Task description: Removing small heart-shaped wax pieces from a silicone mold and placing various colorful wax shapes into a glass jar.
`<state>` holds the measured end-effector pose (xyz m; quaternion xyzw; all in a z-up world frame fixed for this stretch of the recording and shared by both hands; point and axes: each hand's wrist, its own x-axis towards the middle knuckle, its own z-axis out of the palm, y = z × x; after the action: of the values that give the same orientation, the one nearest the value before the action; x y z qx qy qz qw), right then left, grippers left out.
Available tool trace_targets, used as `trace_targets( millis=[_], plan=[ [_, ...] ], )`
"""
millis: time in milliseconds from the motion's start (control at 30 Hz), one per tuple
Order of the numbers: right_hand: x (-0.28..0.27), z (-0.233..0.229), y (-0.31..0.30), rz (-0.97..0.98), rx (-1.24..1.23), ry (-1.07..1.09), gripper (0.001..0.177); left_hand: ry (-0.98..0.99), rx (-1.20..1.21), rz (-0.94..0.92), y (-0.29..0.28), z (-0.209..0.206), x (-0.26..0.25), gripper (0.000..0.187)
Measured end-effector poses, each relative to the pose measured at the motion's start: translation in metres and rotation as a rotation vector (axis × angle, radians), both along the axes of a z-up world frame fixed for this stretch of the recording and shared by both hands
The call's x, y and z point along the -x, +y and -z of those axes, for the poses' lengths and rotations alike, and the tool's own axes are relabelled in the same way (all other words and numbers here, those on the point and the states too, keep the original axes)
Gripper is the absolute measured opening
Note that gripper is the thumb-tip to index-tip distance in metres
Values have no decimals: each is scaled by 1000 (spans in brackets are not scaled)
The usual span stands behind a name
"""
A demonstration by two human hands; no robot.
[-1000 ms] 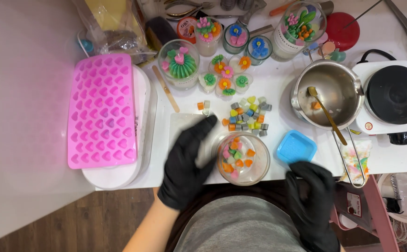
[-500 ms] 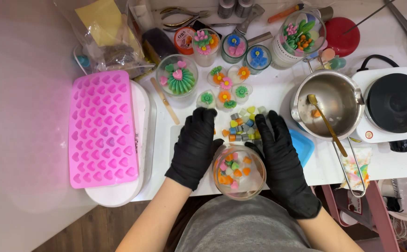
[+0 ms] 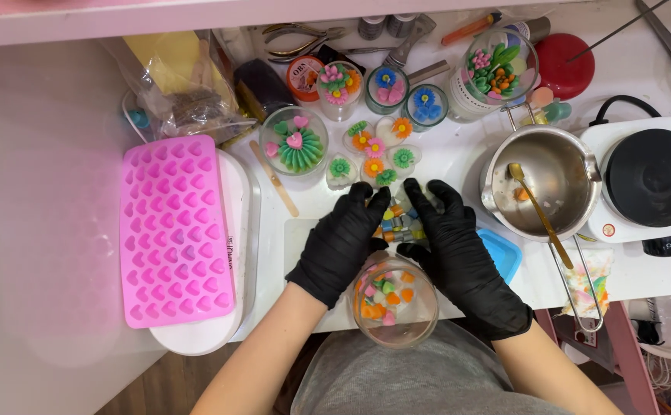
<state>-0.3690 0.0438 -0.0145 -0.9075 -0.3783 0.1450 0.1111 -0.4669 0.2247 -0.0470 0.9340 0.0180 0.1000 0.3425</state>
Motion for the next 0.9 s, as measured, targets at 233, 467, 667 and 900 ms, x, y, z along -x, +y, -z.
trace_targets(
  millis=[233,467,667,900],
  plan=[
    [-8,-1,6,-21,-252,153,93,75,192,25,-3,3,-5,74],
    [-16,5,10,-93,-222,164,96,85,289,-59,-10,8,-7,71],
    [-18,7,11,-102,-294,242,70,50,286,-109,-15,21,-8,66],
    [-20,5,16,-127,-289,287,68,55,380,-153,-12,25,-15,57]
  ],
)
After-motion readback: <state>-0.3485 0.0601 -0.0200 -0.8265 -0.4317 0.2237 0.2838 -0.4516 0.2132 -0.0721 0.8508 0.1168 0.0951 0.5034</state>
